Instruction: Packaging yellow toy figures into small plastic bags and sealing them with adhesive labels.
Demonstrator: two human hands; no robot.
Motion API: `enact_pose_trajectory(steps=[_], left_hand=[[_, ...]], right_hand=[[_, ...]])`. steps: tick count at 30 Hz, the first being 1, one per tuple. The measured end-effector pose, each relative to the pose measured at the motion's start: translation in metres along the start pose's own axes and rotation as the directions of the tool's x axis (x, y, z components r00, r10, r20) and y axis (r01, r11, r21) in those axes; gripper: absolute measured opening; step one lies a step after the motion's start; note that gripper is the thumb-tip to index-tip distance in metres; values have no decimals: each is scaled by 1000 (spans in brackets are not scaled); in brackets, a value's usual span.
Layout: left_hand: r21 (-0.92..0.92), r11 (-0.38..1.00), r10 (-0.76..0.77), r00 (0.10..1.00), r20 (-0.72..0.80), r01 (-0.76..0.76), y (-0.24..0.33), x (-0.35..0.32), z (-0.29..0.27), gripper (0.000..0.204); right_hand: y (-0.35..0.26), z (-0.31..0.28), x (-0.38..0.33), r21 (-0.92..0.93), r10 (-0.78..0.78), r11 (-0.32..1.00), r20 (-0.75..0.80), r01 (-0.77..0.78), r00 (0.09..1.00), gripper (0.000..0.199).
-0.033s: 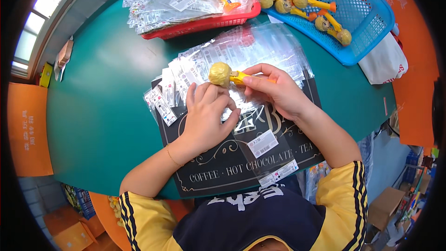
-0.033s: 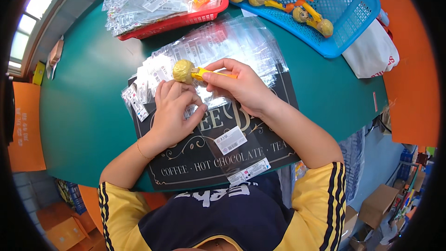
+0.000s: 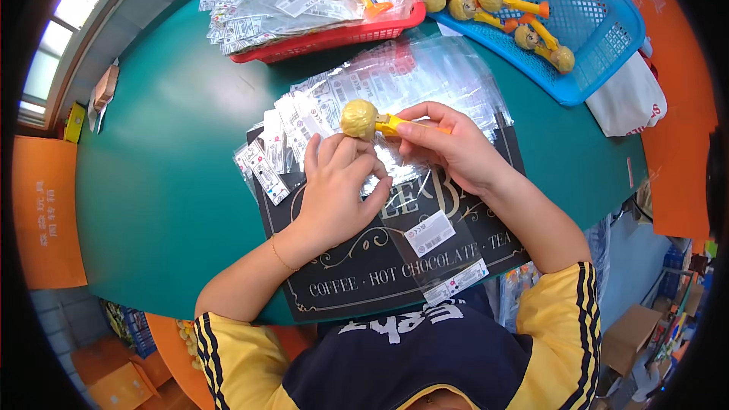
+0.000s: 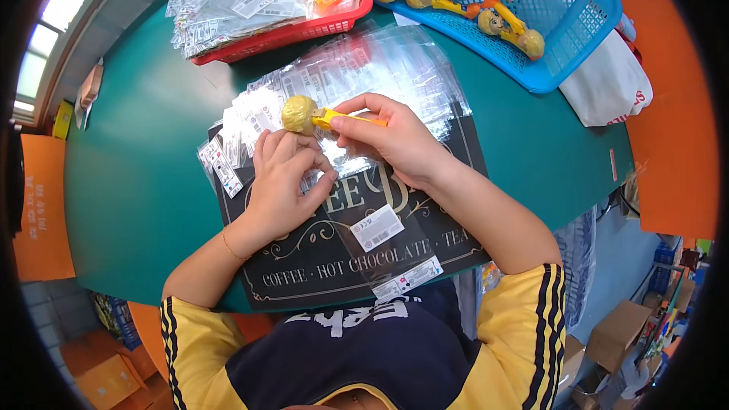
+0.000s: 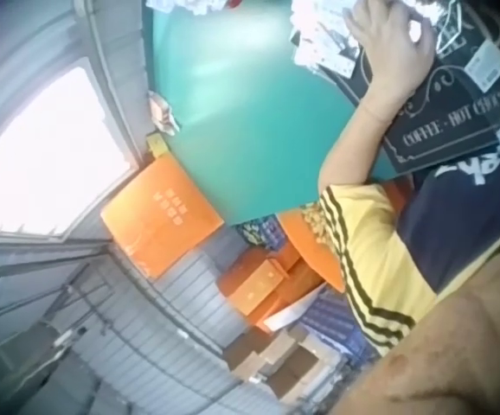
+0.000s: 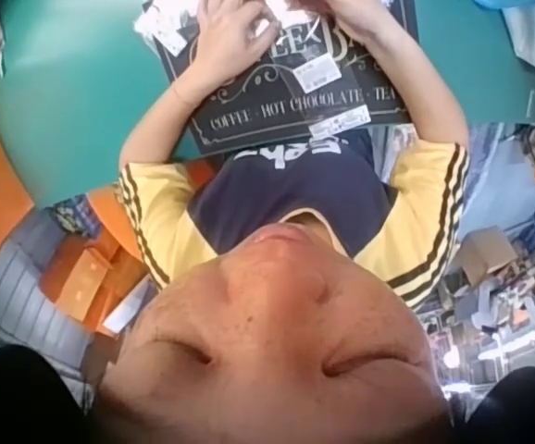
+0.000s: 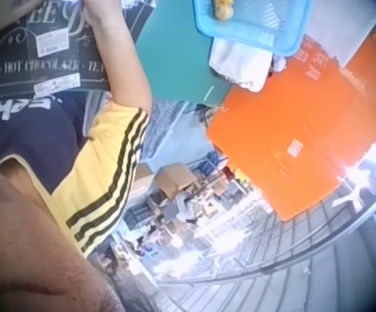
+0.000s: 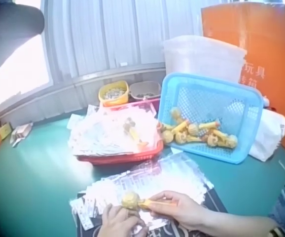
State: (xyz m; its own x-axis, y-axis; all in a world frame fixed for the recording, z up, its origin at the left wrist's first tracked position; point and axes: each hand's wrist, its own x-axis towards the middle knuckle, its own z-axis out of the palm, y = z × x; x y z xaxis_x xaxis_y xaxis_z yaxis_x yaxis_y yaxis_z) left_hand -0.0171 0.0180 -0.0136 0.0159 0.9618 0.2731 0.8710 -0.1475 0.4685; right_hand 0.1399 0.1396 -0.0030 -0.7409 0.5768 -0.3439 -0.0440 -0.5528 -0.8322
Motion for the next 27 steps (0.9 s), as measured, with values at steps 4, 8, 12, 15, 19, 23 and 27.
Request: enact_pose_trajectory(steps=[4,8,12,15,19,23,27], left_hand=[[14,998,61,998,-12,-61,-4,0,0,12],[27,982,189,977,-102,-187,-10,1,-3,13],[-42,979,192,975,-115,-198,-15,2,-7,12],[-141,982,114,990,-84,-125,-17,6,-7,12],[-227,973,50,998,46,-38,-13,6,-8,9],[-207,976,85,991,106,-62,-13,6,-8,8],[-195,978,96,991,97,-75,-13,5,-7,8]], right_hand=[[-2,-8,3,-26,-20,999,-26,20,999,23],[-19,-20,-2,-328,-115,939,-12,105,993,24],[-49,-25,-21,-632,-172,734,182,249,968,21],[-57,-37,-24,-642,-190,702,247,307,950,20],[-59,-38,-23,-647,-306,655,245,390,920,19],[-64,-38,-27,-552,-276,778,126,299,953,19],[-58,-34,-27,-673,-258,651,240,352,936,17]])
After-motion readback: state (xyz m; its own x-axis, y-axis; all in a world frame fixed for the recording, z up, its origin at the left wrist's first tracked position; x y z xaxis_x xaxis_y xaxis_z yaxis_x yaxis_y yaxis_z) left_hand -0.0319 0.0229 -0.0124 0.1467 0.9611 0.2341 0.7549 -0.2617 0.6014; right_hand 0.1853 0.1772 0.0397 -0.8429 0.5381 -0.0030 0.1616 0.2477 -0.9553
